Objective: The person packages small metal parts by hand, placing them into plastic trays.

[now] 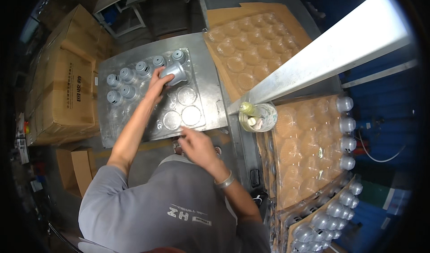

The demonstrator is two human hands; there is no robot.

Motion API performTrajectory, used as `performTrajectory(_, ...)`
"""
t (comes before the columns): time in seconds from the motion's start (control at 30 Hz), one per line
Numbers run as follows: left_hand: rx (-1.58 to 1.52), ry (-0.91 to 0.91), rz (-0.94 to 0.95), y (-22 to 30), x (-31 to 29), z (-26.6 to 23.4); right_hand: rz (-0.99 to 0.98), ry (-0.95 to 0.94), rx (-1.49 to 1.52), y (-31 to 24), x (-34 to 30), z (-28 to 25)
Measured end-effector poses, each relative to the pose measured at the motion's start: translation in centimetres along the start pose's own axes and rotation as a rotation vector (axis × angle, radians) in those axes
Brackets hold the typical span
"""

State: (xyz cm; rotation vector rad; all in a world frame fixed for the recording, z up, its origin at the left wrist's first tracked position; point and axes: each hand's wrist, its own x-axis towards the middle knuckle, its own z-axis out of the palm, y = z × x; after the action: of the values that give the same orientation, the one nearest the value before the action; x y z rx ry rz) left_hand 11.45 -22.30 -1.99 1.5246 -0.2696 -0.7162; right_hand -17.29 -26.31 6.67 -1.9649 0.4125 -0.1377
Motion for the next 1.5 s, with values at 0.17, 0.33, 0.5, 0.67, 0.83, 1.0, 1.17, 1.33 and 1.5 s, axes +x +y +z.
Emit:
performTrajectory(0.17,-0.650,-0.023,-0.047,1.5,-14.4,2.2,-0.041,0.129,0.546,0.5,3.6,1.4)
performTrajectory(0.33,-0.199,0.018,0.122,3.4,-21.3,1.5,-0.061,0.076,0.766,-1.6,4.1,1.3)
performTrajectory(0.5,0.596,0.349,0.639,8.4,-24.4,-1.8,0.012,-0.057,0.813,-4.1,3.7,-0.3)
performTrajectory(0.67,0.051,-0.146,0.139,7.6,-26.7,-2.5,-0.420,0.040,-0.073,-5.7,2.3,0.0)
performTrajectory(0.83,-0.171,-0.173,0.112,5.0,-27.9,-2.5,-0.633,0.076,-0.115,-5.6,0.9,0.2)
performTrajectory(1.0,-0.304,-0.176,0.379,3.9,-27.8,-2.1,-0.095,-0.212,0.893,-4.1,-1.0,0.9)
performTrajectory(1.17,-0.008,-0.188,0.536,3.7,-26.6,-3.1,-0.231,-0.121,0.711,-3.9,-1.6,0.6)
performTrajectory(1.33,-0.036,-0.220,0.469,3.3,-26.0,-3.1,-0.353,-0.027,0.509,-3.9,-1.9,0.3)
performTrajectory(1.5,-0.013,-0.234,0.451,3.2,-25.6,-2.9,-0.546,0.048,0.147,-3.9,-1.8,-0.6)
